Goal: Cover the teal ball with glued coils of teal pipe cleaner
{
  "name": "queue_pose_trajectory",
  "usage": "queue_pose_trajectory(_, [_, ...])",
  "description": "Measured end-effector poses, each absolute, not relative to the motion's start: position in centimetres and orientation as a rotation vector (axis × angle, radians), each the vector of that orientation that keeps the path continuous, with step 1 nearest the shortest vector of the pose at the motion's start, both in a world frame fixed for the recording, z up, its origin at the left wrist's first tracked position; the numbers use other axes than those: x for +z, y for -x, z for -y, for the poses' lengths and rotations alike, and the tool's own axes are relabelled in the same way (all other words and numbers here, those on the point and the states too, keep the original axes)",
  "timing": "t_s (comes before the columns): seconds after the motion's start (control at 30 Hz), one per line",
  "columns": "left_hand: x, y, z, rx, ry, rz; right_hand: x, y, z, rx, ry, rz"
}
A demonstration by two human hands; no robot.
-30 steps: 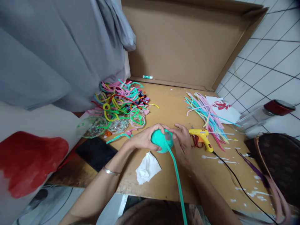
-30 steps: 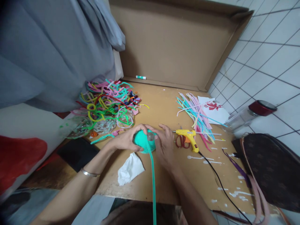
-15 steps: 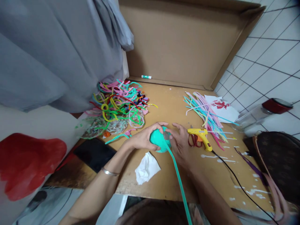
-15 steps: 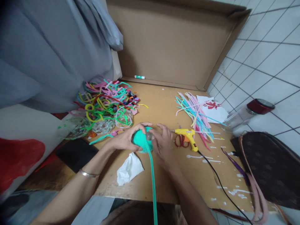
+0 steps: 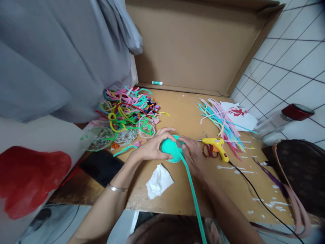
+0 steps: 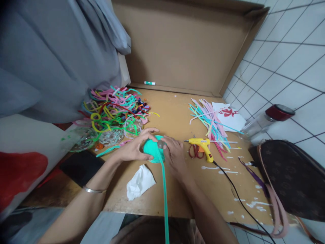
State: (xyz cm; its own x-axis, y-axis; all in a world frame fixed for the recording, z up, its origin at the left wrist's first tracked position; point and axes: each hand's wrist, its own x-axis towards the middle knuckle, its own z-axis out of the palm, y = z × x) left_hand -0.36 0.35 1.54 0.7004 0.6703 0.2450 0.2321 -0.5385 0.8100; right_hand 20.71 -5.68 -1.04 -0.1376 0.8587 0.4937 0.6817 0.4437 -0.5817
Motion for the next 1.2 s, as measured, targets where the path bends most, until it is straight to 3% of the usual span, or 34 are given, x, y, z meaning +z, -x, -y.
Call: queue_pose_trajectory(1.2, [1.7,0.2,1.1,0.816,-2.217,-0.746,-0.5,-20.0,6.1,0.274,1.401,1.828])
